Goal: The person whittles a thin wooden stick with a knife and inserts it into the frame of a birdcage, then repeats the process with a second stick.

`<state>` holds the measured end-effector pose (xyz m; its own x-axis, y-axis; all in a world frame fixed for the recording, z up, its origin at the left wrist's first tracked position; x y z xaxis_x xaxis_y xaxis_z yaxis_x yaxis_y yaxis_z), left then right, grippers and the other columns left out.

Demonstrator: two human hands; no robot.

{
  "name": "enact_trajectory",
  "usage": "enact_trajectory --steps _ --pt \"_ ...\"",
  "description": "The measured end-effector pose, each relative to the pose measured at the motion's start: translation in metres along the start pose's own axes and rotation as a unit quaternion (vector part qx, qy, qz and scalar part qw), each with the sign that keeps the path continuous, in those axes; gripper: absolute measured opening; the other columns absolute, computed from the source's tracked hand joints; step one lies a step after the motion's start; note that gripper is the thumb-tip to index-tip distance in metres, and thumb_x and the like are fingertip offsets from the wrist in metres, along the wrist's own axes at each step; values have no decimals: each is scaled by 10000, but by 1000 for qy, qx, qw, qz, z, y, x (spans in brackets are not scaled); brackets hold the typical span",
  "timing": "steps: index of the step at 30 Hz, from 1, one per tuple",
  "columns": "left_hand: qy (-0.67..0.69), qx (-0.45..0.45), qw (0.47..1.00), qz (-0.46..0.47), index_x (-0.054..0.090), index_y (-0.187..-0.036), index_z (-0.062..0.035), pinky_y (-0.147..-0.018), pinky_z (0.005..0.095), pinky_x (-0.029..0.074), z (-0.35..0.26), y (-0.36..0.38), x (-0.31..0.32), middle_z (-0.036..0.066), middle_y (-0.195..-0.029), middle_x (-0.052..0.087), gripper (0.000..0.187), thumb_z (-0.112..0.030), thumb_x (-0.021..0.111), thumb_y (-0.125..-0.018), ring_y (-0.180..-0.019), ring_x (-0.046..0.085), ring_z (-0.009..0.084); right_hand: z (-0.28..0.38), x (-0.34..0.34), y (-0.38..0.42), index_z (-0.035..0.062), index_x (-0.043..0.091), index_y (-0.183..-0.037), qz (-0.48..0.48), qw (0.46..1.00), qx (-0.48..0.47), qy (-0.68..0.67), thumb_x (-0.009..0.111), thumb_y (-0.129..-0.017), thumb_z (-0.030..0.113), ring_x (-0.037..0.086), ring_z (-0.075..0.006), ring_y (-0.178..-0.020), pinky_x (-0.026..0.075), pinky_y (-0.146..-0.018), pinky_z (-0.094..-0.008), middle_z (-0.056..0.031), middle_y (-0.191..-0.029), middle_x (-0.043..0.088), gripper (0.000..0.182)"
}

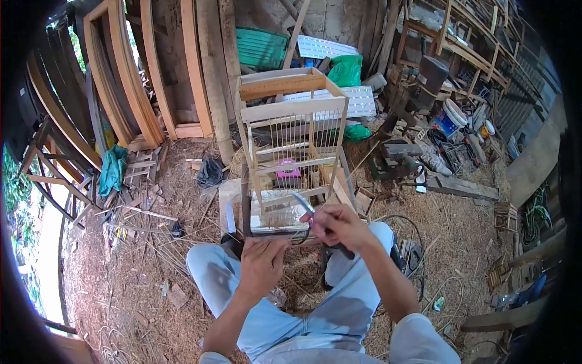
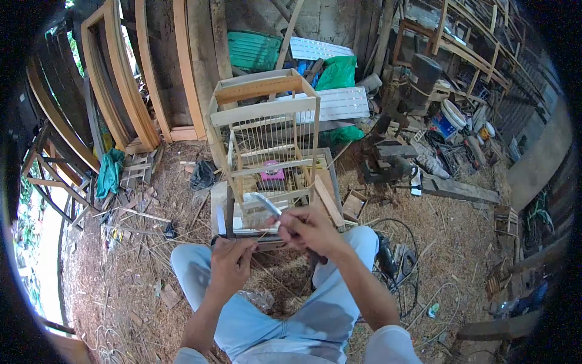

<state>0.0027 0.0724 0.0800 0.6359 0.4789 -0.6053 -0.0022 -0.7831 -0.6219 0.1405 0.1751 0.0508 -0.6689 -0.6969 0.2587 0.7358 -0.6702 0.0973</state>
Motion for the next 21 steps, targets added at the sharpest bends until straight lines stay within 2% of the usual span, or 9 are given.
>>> enact_trajectory --steps 2,6,8,10,12,13,16,18,21 --pt "-36 21 999 9 648 -902 -88 -682 331 380 -4 4 -1 43 -800 679 152 -3 651 -777 -642 597 200 4 -10 3 -18 635 -1072 -5 1000 2 20 476 -991 209 380 -34 -483 288 -427 -186 11 -676 532 289" --pt "-153 90 983 39 627 -921 -93 -683 328 382 8 18 -3 19 -802 662 190 -15 660 -751 -650 599 164 11 -55 15 -16 622 -1100 -109 994 25 -19 461 -993 217 372 -30 -487 261 -425 -180 25 -658 513 303" --pt "-170 107 979 40 617 -925 -91 -684 327 383 16 23 1 14 -786 649 196 -25 661 -746 -658 599 153 15 -57 18 -6 612 -1119 -100 994 14 -48 455 -994 228 372 -34 -490 271 -424 -191 32 -649 500 308" --pt "-198 134 970 44 601 -923 -84 -697 320 385 10 13 13 9 -743 621 194 -43 659 -742 -668 599 140 -4 -32 11 -1 604 -1128 -132 990 41 22 454 -996 229 367 -42 -485 274 -421 -197 30 -644 500 305" --pt "-204 166 963 52 600 -965 -55 -710 310 389 -1 -2 22 11 -762 625 225 -55 624 -741 -692 602 134 -22 6 1 -7 605 -1115 -18 998 56 -18 461 -995 229 365 -45 -485 272 -420 -197 20 -646 499 301" --pt "-212 196 955 62 600 -1007 -26 -724 300 394 -8 -6 25 13 -781 630 271 -68 588 -740 -716 606 127 -24 5 -1 -7 605 -1115 -20 998 55 -19 461 -995 229 365 -45 -485 272 -420 -197 20 -646 499 301" --pt "-205 171 961 69 602 -1006 -43 -729 304 398 -4 -8 18 14 -810 641 273 -60 586 -734 -715 608 129 -21 4 -3 -17 583 -1183 12 998 48 -39 467 -990 201 333 -45 -440 248 -395 -199 -4 -637 512 313" --pt "-181 171 966 72 604 -1003 -52 -731 304 398 5 -1 15 13 -798 640 283 -42 592 -720 -708 608 131 -7 -20 5 -20 612 -1081 -45 997 57 -24 464 -995 196 344 -44 -473 263 -417 -206 9 -656 498 276" --pt "-143 167 974 61 608 -979 -72 -736 305 399 21 13 6 7 -766 637 297 -6 608 -689 -686 607 135 5 -51 14 -27 612 -1082 -94 994 50 -2 455 -997 186 318 -32 -460 247 -409 -199 22 -652 493 278"
Point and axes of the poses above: each hand's wrist, its own y-axis away from the middle knuckle, its own x-axis out of the palm, z = x × y, the point moved 7 cm from there along -y, towards the middle knuckle
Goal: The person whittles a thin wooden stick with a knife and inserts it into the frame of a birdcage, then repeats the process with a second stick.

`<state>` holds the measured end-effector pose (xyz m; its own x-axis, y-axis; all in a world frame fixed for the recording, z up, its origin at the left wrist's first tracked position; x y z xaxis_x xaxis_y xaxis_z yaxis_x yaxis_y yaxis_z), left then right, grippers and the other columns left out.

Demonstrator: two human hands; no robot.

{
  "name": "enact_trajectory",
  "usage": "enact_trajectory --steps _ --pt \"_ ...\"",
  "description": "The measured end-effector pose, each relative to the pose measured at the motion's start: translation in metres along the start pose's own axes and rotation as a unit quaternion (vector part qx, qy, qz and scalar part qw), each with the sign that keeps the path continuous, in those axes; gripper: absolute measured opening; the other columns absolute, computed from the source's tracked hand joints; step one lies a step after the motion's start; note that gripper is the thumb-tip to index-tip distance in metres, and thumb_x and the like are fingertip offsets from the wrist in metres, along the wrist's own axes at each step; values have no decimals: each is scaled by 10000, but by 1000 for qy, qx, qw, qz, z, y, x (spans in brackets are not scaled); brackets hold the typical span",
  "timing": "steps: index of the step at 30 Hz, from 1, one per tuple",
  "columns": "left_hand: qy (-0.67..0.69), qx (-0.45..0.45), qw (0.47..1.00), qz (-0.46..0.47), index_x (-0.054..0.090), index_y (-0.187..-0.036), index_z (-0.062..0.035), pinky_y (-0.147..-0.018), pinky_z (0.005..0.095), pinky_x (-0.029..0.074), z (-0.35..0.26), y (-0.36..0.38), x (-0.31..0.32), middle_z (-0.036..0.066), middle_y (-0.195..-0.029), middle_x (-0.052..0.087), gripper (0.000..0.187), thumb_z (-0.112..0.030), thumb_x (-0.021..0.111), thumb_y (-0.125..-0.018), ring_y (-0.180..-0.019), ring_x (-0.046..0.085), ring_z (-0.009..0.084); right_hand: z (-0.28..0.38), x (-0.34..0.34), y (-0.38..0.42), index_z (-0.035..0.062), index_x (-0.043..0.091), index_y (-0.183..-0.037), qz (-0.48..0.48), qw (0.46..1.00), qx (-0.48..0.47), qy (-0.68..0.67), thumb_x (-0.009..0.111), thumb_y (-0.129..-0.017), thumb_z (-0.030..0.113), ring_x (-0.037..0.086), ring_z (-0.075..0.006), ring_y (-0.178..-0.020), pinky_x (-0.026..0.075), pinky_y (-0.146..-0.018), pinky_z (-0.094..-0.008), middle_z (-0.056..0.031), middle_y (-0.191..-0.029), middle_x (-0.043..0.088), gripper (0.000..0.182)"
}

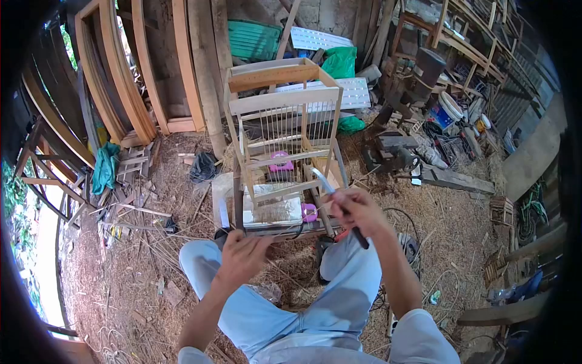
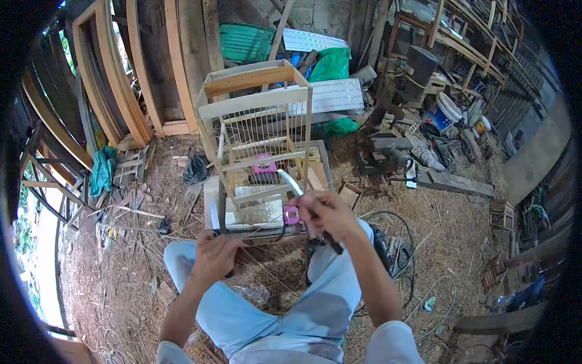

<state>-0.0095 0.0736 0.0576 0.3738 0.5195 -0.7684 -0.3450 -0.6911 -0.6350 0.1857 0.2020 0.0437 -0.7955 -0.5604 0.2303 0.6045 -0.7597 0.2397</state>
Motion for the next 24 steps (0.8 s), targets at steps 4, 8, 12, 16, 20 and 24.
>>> enact_trajectory --steps 4,8,12,16,20,24 --pt "24 -15 1000 7 611 -910 -91 -739 319 396 8 7 -3 3 -710 631 285 32 628 -653 -645 607 147 3 -44 1 -12 626 -1064 -73 997 -29 0 489 -981 215 333 -20 -455 245 -402 -190 36 -651 494 278" --pt "-18 -93 996 1 611 -880 -96 -743 364 393 58 44 -18 32 -690 607 195 16 622 -721 -664 604 178 20 -131 3 29 646 -1043 -176 973 -145 -43 518 -957 189 362 -25 -462 267 -402 -183 30 -649 504 222" --pt "-40 -88 995 19 611 -872 -91 -770 370 408 66 21 -11 47 -693 596 143 -18 630 -750 -695 602 212 -65 -168 -64 9 645 -1049 -216 964 -34 155 573 -859 127 558 -128 -560 437 -486 -277 -38 -675 593 235" --pt "-51 -94 994 6 611 -868 -91 -771 385 410 71 8 -11 47 -707 599 140 -22 632 -748 -706 601 212 -99 -130 -114 -44 599 -966 -269 792 -169 522 700 -730 239 607 -424 -813 493 -723 -452 -231 -828 636 382" --pt "-69 -97 993 15 614 -876 -98 -779 394 411 78 14 -27 40 -716 597 157 -22 626 -739 -727 599 210 -110 -121 -118 -49 578 -1005 -307 799 -210 473 682 -741 156 555 -469 -864 470 -777 -491 -263 -847 567 351" --pt "-112 -101 988 22 609 -870 -105 -787 385 404 85 16 -43 27 -722 588 156 -11 594 -747 -753 597 195 -115 -126 -124 -41 588 -956 -361 757 -219 498 572 -755 -19 567 -391 -845 458 -734 -452 -232 -840 577 203"
Point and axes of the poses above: each hand's wrist, its own y-axis away from the middle knuckle, its own x-axis out of the palm, z = x × y, the point moved 7 cm from there along -y, towards the middle knuckle
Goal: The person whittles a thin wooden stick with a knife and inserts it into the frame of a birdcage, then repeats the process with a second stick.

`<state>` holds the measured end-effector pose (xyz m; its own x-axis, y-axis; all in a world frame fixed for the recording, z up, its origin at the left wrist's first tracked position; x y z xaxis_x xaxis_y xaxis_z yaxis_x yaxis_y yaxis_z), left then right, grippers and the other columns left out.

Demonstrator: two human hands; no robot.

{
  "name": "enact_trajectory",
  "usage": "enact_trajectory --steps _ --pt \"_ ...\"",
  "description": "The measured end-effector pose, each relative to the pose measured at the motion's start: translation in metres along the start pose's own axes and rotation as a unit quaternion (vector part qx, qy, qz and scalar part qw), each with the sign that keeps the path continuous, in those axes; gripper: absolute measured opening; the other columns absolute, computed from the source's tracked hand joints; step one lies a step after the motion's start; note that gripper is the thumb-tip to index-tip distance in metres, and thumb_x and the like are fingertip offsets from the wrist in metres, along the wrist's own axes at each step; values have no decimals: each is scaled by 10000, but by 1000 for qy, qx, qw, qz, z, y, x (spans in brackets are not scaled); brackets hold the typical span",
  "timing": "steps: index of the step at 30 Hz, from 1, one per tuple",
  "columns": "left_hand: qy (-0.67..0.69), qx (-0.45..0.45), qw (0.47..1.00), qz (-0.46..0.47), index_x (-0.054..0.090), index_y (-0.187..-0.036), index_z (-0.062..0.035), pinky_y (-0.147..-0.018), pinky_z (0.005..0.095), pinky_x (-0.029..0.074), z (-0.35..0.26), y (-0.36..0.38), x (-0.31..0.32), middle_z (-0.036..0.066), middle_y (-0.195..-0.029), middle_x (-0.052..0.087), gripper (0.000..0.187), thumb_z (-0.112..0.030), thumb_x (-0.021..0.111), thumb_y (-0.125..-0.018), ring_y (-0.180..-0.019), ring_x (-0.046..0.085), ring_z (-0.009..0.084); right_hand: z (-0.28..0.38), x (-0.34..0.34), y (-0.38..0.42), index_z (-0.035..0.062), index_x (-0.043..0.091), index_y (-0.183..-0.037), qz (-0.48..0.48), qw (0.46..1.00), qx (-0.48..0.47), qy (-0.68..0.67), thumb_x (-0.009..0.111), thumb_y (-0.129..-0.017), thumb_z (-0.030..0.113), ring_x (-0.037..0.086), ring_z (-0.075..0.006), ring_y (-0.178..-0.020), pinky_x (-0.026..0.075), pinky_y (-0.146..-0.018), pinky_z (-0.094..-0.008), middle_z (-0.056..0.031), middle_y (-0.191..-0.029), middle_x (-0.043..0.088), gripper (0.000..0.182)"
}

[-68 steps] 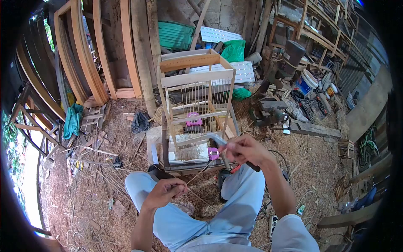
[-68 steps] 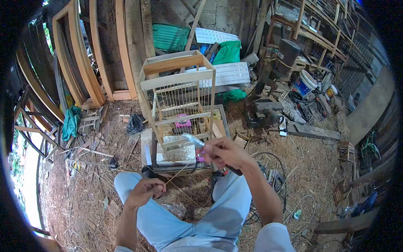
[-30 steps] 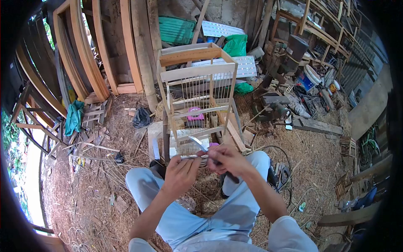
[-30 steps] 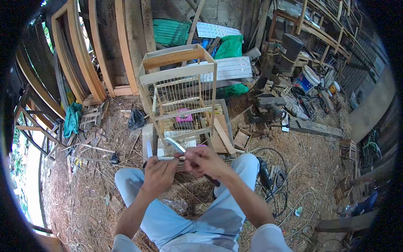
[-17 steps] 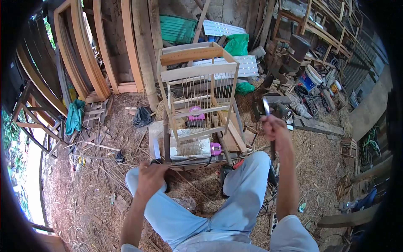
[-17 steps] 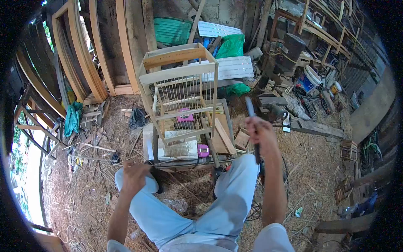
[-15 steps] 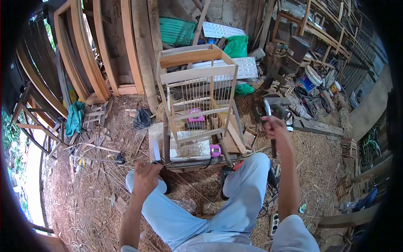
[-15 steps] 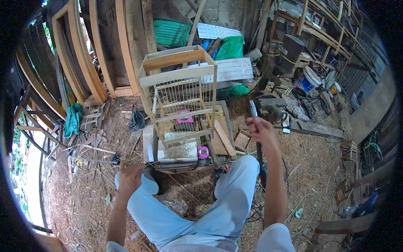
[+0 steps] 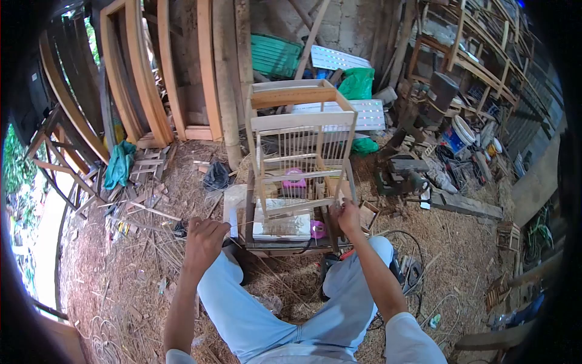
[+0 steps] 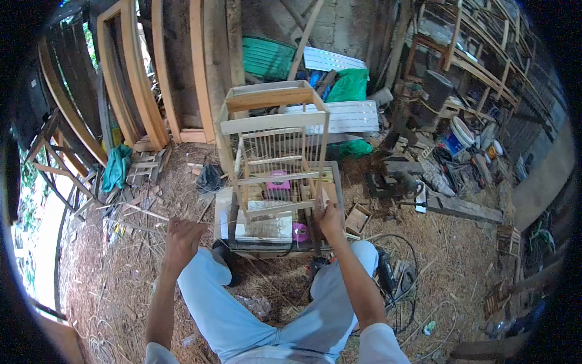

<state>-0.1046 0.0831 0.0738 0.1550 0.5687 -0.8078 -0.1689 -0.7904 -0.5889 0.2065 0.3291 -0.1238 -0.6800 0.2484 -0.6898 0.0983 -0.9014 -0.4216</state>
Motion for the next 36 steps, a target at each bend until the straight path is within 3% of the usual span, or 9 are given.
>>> enact_trajectory --steps 7,15,19,21,22,23,26,29,36 --pt "-47 0 999 9 620 -861 -109 -809 379 395 9 -3 -21 19 -773 618 187 12 577 -724 -764 595 184 151 -130 9 24 595 -1108 -71 982 -128 -117 531 -772 -72 544 -381 -996 427 -889 -460 -182 -1010 596 355" --pt "-104 -16 994 3 637 -858 -96 -832 399 389 29 -41 -85 30 -858 654 221 40 633 -684 -846 613 203 216 -81 33 72 657 -1030 161 920 -302 -192 631 -797 -23 640 -292 -762 519 -635 -379 -105 -893 654 253" --pt "-159 3 979 -130 631 -922 -45 -880 413 386 12 -56 -111 86 -1014 610 206 45 644 -737 -986 555 230 224 -68 23 32 695 -897 135 910 -231 -316 686 -792 12 665 -232 -760 526 -652 -317 -107 -859 667 107" --pt "39 -237 887 -395 606 -954 -24 -894 409 400 28 -26 -120 103 -1021 588 225 70 624 -750 -1031 540 246 225 -59 22 21 695 -892 146 900 -167 -376 699 -787 17 666 -201 -771 526 -666 -299 -100 -850 671 106" --pt "189 -279 860 -384 583 -979 -7 -920 398 402 46 -9 -81 107 -1004 586 250 75 627 -748 -1070 531 247 223 -51 20 11 695 -888 157 882 -105 -431 712 -782 22 667 -170 -781 527 -681 -280 -94 -841 675 108" --pt "211 -286 918 -176 521 -1191 -48 -808 321 467 45 -1 -36 79 -1172 565 338 9 581 -863 -994 551 153 224 -47 21 11 695 -888 152 880 -98 -438 712 -782 22 667 -170 -781 527 -681 -280 -94 -841 675 108" --pt "304 -241 919 -63 599 -979 -4 -753 242 469 -45 -38 25 52 -990 615 143 58 588 -851 -883 595 142 218 -42 28 -7 684 -898 125 853 -71 -501 730 -760 20 648 -181 -752 514 -668 -280 -107 -809 664 148" --pt "472 -296 822 -116 615 -972 8 -740 261 498 -51 -34 79 83 -937 648 121 28 628 -853 -852 623 129 212 -51 33 -1 683 -900 92 873 -129 -462 730 -761 22 647 -200 -740 510 -677 -290 -118 -801 655 149" --pt "439 -295 831 -173 598 -967 56 -757 253 524 -24 -86 64 92 -873 652 84 4 569 -909 -822 636 129 156 -55 8 17 674 -983 45 925 -132 -353 634 -839 57 660 -241 -881 511 -732 -328 -133 -949 675 155"
Point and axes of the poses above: each hand's wrist, its own y-axis away from the middle knuckle, its own x-axis out of the palm, z = x × y, the point moved 7 cm from there along -y, towards the middle knuckle
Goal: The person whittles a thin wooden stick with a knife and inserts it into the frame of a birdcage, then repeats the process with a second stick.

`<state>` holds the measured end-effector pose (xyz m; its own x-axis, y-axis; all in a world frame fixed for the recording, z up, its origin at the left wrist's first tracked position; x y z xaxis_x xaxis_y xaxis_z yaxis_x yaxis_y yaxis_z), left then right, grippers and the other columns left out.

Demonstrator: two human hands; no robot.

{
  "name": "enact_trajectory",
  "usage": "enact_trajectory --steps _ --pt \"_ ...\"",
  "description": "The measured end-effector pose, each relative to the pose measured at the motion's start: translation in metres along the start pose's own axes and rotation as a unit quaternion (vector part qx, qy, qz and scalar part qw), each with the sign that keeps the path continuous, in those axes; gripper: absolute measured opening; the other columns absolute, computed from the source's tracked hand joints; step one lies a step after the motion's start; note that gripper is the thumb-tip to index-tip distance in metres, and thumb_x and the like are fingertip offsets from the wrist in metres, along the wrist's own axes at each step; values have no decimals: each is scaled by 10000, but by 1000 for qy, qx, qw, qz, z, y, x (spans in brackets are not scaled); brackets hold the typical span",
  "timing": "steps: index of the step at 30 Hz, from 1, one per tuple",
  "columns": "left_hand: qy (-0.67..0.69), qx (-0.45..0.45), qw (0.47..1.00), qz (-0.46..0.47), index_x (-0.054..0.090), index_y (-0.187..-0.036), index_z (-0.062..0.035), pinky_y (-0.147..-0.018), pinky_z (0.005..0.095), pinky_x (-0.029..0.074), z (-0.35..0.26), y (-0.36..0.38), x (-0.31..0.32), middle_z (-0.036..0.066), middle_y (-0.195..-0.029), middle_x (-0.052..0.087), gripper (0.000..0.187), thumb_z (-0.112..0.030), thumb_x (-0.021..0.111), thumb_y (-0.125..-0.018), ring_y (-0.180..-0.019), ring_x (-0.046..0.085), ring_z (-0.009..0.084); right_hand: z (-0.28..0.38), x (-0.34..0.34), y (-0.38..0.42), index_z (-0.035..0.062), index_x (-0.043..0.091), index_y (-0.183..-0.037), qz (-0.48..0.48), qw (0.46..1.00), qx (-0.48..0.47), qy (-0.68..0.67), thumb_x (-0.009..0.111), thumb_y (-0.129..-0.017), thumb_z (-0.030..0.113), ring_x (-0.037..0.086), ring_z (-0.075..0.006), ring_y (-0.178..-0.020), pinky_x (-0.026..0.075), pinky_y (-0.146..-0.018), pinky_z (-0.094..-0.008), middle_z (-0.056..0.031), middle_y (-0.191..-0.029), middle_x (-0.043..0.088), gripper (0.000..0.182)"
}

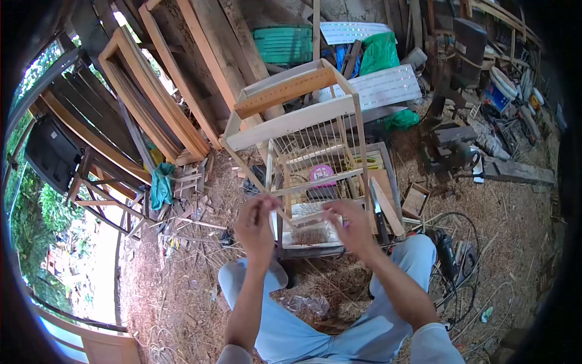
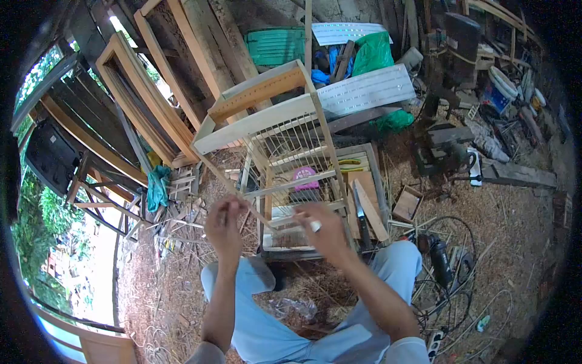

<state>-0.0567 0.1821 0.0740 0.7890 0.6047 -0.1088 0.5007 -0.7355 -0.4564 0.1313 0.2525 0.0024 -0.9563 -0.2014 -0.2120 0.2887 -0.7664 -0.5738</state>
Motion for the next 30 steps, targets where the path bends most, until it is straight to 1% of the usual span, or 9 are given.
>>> enact_trajectory --steps 2,4,6,8,9,11,14,17,30 --pt "34 16 999 -24 600 -977 58 -751 258 536 2 -18 -2 96 -865 656 94 1 566 -911 -813 645 132 -29 -17 -6 10 667 -990 -37 996 65 -41 616 -863 69 650 -218 -831 499 -697 -306 -127 -926 672 150" --pt "-27 44 998 19 572 -1025 71 -728 285 563 7 -30 7 119 -876 646 130 -11 539 -930 -812 650 164 -43 -35 -11 5 663 -988 -75 994 65 -46 607 -876 77 637 -190 -792 488 -679 -289 -115 -882 664 144" --pt "-61 48 997 22 586 -1032 68 -731 286 562 10 -33 11 123 -856 660 136 -2 547 -922 -804 663 163 -49 -39 -14 0 660 -985 -113 990 65 -50 598 -890 84 624 -162 -753 477 -660 -273 -103 -839 656 142" --pt "-103 59 993 26 600 -1047 64 -737 291 565 13 -37 13 135 -826 673 149 15 548 -917 -785 674 157 -60 -46 -11 -9 654 -978 -172 965 129 -149 597 -907 112 572 -99 -687 450 -618 -244 -61 -762 621 151" --pt "-104 57 993 28 600 -1047 64 -737 291 565 15 -38 14 135 -826 673 149 15 548 -917 -785 674 157 -57 -48 -11 -9 654 -978 -173 965 132 -148 597 -907 112 572 -99 -687 450 -618 -244 -61 -762 621 151" --pt "-70 59 996 16 595 -1044 64 -717 288 570 17 -39 13 135 -821 671 144 22 542 -917 -780 673 155 -42 -51 -14 -14 648 -965 -157 981 105 -37 604 -907 126 544 -76 -658 428 -588 -230 -36 -736 602 157" --pt "-69 61 996 8 589 -1038 70 -698 289 575 9 -37 15 133 -813 667 138 26 541 -916 -772 675 162 -42 -51 -14 -14 643 -952 -167 982 83 -11 603 -911 133 517 -68 -638 406 -561 -226 -29 -732 598 157" --pt "-71 62 995 23 558 -1042 84 -662 291 578 14 -38 15 140 -839 637 156 -28 540 -934 -769 667 198 -48 -49 -12 -11 634 -952 -169 981 86 -34 601 -914 136 512 -69 -633 402 -554 -228 -30 -738 597 155" --pt "-62 64 995 37 562 -1033 77 -662 294 580 12 -40 15 142 -840 639 139 -12 546 -927 -776 677 208 -44 -48 -13 -9 624 -961 -172 982 77 -26 595 -918 145 507 -81 -640 402 -572 -238 -28 -742 588 163"
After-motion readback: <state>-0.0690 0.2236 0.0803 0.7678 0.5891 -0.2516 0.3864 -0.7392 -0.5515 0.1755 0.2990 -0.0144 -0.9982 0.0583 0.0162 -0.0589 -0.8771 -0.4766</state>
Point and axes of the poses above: each hand's wrist, its own y-axis away from the middle knuckle, its own x-axis out of the palm, z = x × y, the point moved 7 cm from there along -y, towards the middle knuckle
